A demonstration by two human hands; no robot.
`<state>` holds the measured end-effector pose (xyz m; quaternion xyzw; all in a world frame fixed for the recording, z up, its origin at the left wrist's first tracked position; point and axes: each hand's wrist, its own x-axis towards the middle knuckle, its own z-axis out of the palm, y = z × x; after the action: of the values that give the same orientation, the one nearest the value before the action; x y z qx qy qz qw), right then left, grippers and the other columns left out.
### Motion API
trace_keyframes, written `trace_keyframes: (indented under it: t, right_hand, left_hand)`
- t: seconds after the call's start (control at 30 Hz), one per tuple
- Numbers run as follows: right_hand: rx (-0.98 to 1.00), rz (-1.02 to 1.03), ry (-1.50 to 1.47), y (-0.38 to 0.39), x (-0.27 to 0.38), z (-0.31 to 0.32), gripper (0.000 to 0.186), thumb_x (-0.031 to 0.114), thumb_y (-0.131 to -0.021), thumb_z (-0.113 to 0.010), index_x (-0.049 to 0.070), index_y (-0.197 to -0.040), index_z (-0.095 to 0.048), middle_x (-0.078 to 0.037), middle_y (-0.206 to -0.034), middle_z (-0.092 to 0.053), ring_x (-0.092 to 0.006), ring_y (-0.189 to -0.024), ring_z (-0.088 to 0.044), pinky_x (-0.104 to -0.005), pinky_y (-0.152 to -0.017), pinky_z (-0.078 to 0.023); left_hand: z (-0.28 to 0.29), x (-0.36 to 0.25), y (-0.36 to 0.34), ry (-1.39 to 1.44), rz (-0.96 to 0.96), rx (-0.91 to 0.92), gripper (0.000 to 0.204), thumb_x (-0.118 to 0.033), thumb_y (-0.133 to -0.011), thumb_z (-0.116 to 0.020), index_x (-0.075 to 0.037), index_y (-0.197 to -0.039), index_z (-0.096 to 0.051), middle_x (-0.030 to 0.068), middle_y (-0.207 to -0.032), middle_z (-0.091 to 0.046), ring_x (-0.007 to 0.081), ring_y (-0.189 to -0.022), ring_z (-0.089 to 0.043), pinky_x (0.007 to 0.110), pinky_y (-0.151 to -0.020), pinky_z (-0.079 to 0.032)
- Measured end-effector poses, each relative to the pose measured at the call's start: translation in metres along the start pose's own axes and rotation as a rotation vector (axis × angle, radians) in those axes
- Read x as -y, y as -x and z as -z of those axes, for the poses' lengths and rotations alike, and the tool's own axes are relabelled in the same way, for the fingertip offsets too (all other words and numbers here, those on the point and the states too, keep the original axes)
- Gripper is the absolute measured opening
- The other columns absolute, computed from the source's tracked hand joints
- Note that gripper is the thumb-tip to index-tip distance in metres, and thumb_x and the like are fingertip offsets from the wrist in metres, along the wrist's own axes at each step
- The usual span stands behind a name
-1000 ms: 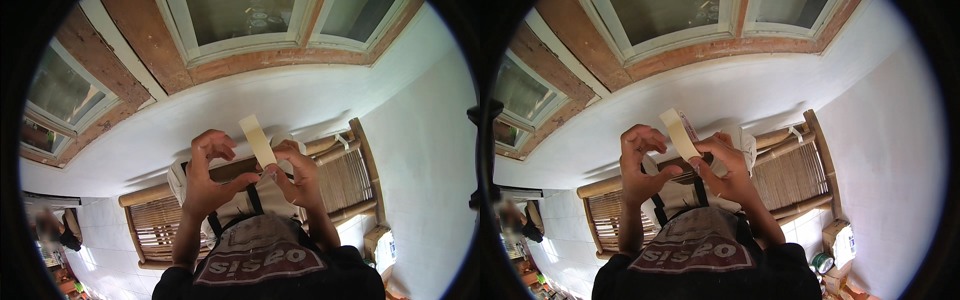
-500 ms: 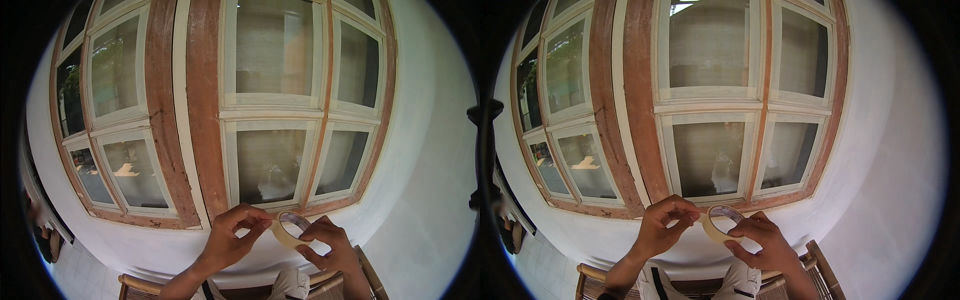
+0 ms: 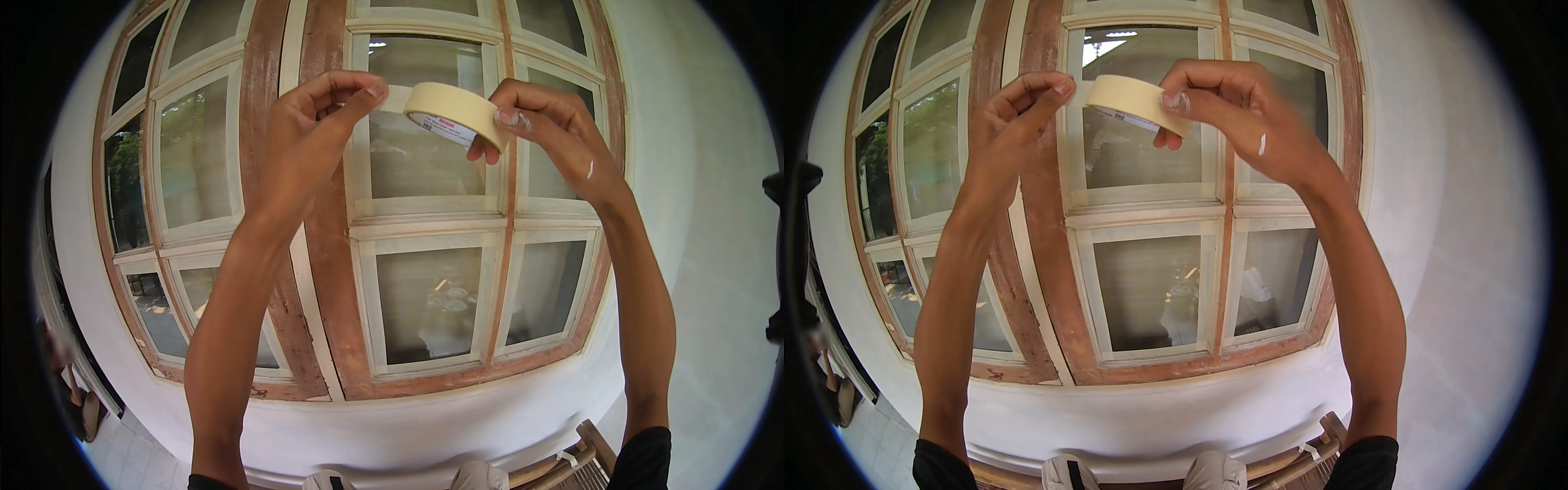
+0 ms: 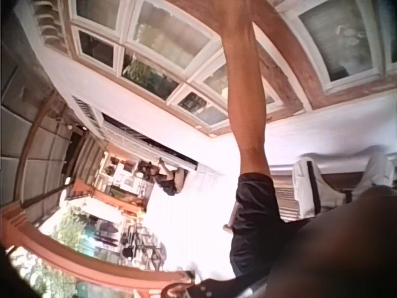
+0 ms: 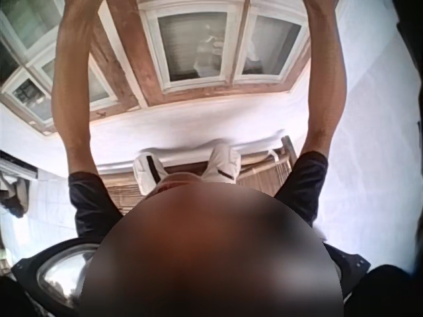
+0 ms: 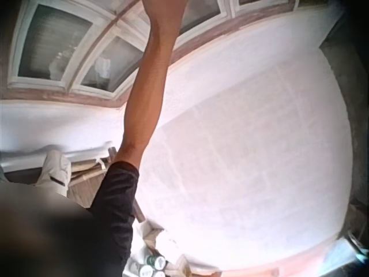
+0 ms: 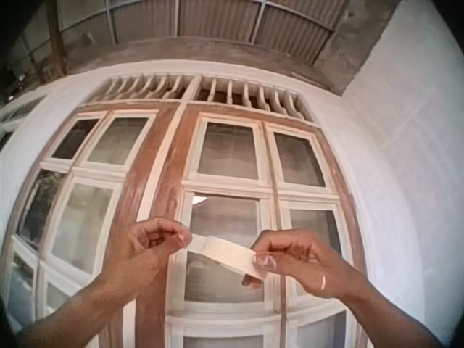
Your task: The person applies masking tape along the edges of a wooden window frame to protect the glass and adjacent surfaces. They then use sandpaper to smooth the wooden frame around the taped areas.
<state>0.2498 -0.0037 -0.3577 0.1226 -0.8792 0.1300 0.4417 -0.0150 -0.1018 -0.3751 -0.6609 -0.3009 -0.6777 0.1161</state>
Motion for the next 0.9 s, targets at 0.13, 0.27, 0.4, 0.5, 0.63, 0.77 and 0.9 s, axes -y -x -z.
trace_keyframes:
  t: [0.13,0.27,0.4,0.5,0.63,0.77,0.9]
  right_hand:
    - [-0.060,-0.036,0.447,-0.040,-0.007,0.033,0.027,0.026,-0.108,-0.064,0.005,-0.100,-0.078,-0.004,-0.082,-0.071,-0.0120,-0.077,-0.064,-0.0321,-0.083,-0.051]
    - [-0.075,-0.150,0.689,-0.084,-0.015,0.058,0.026,0.028,-0.109,-0.064,0.007,-0.100,-0.078,-0.003,-0.088,-0.076,-0.0109,-0.086,-0.068,-0.0292,-0.090,-0.050]
    - [-0.104,-0.035,0.500,-0.132,-0.028,0.068,0.027,0.011,-0.091,-0.076,0.001,-0.116,-0.071,-0.016,-0.067,-0.068,-0.0253,-0.066,-0.071,-0.0411,-0.057,-0.054]
    - [-0.141,0.064,0.628,-0.158,-0.033,0.068,0.024,0.018,-0.087,-0.085,0.004,-0.098,-0.069,-0.012,-0.060,-0.062,-0.0169,-0.060,-0.065,-0.0364,-0.054,-0.049]
    - [-0.086,0.200,0.985,-0.180,-0.035,0.059,0.012,0.013,-0.085,-0.081,0.006,-0.091,-0.074,-0.016,-0.076,-0.072,-0.0267,-0.074,-0.073,-0.0430,-0.067,-0.056]
    - [-0.042,0.267,1.151,-0.185,-0.034,0.049,0.012,0.013,-0.081,-0.078,0.010,-0.093,-0.080,-0.016,-0.096,-0.079,-0.0364,-0.095,-0.075,-0.0478,-0.084,-0.059]
    - [0.016,0.111,1.289,-0.188,-0.028,0.039,0.019,0.017,-0.082,-0.075,0.016,-0.098,-0.085,-0.014,-0.102,-0.081,-0.0379,-0.101,-0.076,-0.0487,-0.089,-0.060]
  left_hand:
    - [0.009,0.011,-0.056,-0.195,-0.079,-0.037,0.018,-0.027,-0.098,-0.082,-0.012,-0.108,-0.085,-0.0021,-0.095,-0.076,0.0069,-0.092,-0.065,0.024,-0.087,-0.050]
    - [0.006,0.025,-0.107,-0.349,-0.082,-0.123,0.015,-0.030,-0.095,-0.083,-0.017,-0.102,-0.087,-0.0027,-0.088,-0.076,0.0077,-0.087,-0.067,0.027,-0.084,-0.051]
    - [0.004,0.043,-0.140,-0.621,-0.148,-0.212,0.017,-0.022,-0.096,-0.077,-0.013,-0.107,-0.084,0.0026,-0.098,-0.078,0.0155,-0.087,-0.073,0.037,-0.089,-0.053]
    - [0.000,0.059,-0.147,-0.657,-0.286,-0.338,0.010,-0.018,-0.092,-0.079,-0.010,-0.096,-0.084,0.0074,-0.080,-0.080,0.0195,-0.076,-0.077,0.035,-0.071,-0.059]
    - [-0.001,0.070,-0.152,-0.688,-0.415,-0.401,0.007,-0.017,-0.087,-0.080,-0.011,-0.085,-0.083,0.0100,-0.077,-0.079,0.0242,-0.072,-0.078,0.038,-0.070,-0.060]
    - [-0.002,0.073,-0.153,-0.755,-0.496,-0.409,0.008,-0.016,-0.087,-0.080,-0.009,-0.084,-0.080,0.0115,-0.080,-0.079,0.0271,-0.074,-0.078,0.040,-0.073,-0.061]
    - [-0.003,0.072,-0.153,-0.822,-0.501,-0.402,0.007,-0.016,-0.086,-0.079,-0.009,-0.085,-0.078,0.0117,-0.082,-0.079,0.0290,-0.077,-0.078,0.042,-0.075,-0.061]
